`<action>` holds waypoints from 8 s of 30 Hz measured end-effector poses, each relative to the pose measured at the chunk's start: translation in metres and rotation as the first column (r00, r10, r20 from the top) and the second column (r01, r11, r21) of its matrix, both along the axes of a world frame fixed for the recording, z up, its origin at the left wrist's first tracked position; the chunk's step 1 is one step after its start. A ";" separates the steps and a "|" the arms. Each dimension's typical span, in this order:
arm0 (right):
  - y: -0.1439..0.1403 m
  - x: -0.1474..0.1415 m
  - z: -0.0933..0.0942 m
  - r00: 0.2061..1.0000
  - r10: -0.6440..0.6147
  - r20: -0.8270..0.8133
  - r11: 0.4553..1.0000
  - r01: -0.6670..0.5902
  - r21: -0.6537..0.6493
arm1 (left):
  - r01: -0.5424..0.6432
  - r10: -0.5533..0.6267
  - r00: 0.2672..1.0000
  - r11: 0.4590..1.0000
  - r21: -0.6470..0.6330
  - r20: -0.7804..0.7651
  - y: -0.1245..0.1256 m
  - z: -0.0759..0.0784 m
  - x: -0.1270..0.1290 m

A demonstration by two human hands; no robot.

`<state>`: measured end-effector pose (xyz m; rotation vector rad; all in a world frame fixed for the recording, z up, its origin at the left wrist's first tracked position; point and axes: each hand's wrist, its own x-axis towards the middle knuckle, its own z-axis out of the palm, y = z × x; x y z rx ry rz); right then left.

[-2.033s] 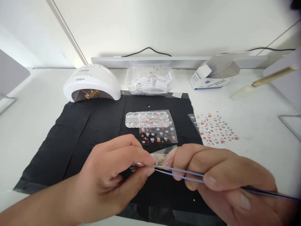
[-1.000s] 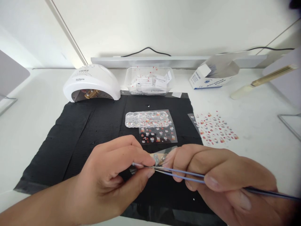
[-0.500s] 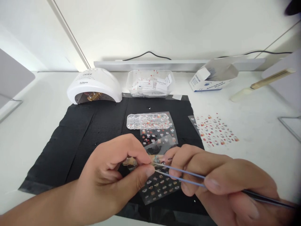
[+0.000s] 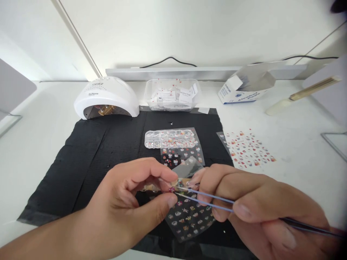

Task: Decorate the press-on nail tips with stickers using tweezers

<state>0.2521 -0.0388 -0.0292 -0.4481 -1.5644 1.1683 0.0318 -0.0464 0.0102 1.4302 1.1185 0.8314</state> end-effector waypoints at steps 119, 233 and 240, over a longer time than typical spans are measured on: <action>-0.007 -0.006 0.000 0.991 -0.130 -0.019 0.991 0.130 -0.028 | -0.002 0.057 0.977 0.966 0.260 -0.206 -0.004 -0.009 -0.005; 0.002 -0.001 0.012 0.985 0.105 -0.139 0.964 -0.135 -0.228 | 0.363 -0.354 0.929 0.929 0.075 -0.113 0.005 0.001 -0.011; 0.001 -0.001 0.011 0.986 0.088 -0.144 0.970 -0.118 -0.214 | 0.378 -0.367 0.920 0.924 0.065 -0.134 0.003 0.000 -0.013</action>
